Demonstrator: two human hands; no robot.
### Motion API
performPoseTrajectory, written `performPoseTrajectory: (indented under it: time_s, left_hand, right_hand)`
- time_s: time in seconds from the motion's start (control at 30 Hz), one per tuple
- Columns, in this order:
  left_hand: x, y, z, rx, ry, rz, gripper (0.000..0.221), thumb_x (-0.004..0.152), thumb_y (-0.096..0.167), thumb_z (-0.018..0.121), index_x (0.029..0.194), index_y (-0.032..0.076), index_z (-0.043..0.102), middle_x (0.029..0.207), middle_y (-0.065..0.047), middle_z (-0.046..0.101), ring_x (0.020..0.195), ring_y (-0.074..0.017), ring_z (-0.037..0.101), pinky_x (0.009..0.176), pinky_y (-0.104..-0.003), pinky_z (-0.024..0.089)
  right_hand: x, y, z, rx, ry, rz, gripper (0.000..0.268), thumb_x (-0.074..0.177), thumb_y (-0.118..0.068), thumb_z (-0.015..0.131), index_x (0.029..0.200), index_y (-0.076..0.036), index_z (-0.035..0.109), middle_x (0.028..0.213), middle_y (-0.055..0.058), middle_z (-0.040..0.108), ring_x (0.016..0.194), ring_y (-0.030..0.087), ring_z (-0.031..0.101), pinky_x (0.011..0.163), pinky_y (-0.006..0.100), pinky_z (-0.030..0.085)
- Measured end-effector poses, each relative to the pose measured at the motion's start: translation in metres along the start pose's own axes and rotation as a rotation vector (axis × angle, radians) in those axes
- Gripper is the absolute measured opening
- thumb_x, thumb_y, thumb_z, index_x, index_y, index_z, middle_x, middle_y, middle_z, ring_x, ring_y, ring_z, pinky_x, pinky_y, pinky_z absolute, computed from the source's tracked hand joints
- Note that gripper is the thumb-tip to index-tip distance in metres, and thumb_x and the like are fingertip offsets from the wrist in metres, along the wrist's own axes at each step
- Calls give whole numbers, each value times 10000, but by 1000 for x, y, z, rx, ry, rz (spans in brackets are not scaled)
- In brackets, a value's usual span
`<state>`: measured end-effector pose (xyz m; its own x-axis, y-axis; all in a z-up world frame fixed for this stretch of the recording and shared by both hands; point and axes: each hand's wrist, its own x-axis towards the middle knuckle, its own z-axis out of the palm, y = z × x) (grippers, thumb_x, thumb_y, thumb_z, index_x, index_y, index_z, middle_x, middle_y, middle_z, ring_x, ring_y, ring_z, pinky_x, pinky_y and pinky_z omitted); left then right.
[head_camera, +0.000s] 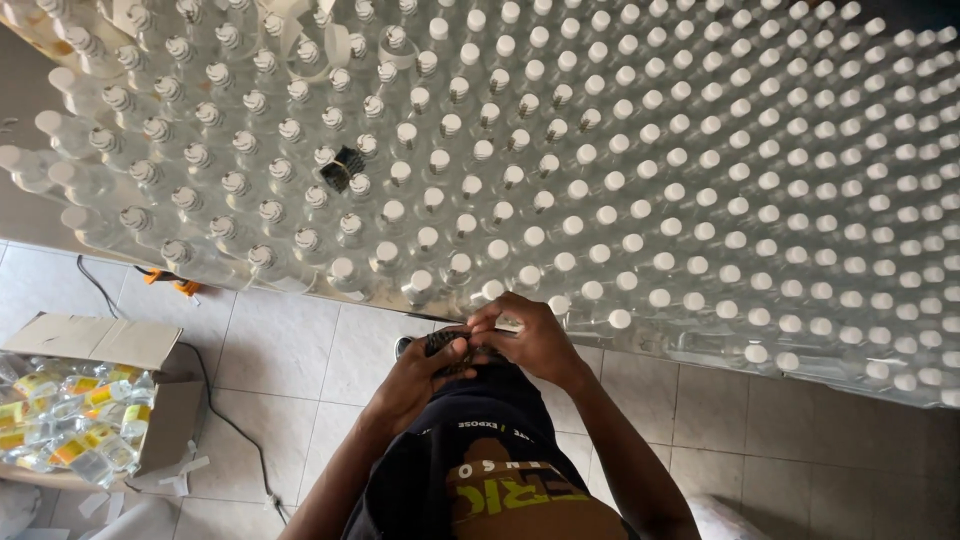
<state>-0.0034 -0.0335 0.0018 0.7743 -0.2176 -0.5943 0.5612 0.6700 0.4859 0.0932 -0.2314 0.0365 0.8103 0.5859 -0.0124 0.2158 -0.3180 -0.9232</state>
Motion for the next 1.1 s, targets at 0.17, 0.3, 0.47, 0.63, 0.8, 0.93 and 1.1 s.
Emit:
performPoseTrajectory:
  time_s: [0.17,0.3,0.47,0.63,0.8,0.93,1.1]
  left_hand:
    - [21,-9,31,11,4,-1,427,987,226,796,1284,-80,761,1050,-228,822,926,-317,819,907,-469,686]
    - [31,2,62,45,11,62,468,1021,243,735,1369,-69,732,1107,-256,818,943,-310,815,903,-447,681]
    - [38,-1,80,-17,128,127,471,1028,226,710,1397,-67,718,1190,-271,801,1007,-330,808,937,-462,664]
    - [45,-8,77,-41,170,172,505,1036,248,690,1449,-43,697,1309,-273,782,1097,-337,791,962,-448,650]
    - [49,-11,76,-84,218,205,518,1034,252,686,1458,-46,686,1302,-259,786,1091,-324,791,957,-447,655]
    - [51,-10,74,-86,235,223,504,1045,245,676,1461,-38,688,1292,-255,789,1098,-334,788,956,-461,654]
    - [51,-8,74,-89,232,212,516,1038,256,682,1452,-52,690,1292,-257,790,1066,-322,796,944,-439,656]
  right_hand:
    - [-2,12,-36,52,41,61,218,888,-129,921,1087,-116,835,923,43,836,937,201,800,952,409,591]
    - [11,29,-68,60,112,67,248,959,-91,842,1206,-97,816,1013,81,875,1018,213,819,993,435,582]
    - [63,57,-94,-80,215,9,227,1025,-141,809,1252,-160,802,1074,40,859,1028,181,815,1008,390,595]
    - [87,83,-98,-192,108,-79,200,1085,-126,722,1267,-134,804,1094,76,842,1053,271,799,1005,437,597]
    - [83,100,-103,-382,91,-135,205,1107,-162,696,1285,-115,789,1116,111,815,1079,301,784,1005,444,611]
    - [76,100,-111,-374,103,-113,222,1132,-160,663,1314,-107,778,1140,116,805,1108,301,779,1023,447,600]
    - [63,77,-128,-352,-7,-94,240,1090,-98,675,1317,-99,755,1252,112,790,1249,325,727,1091,480,564]
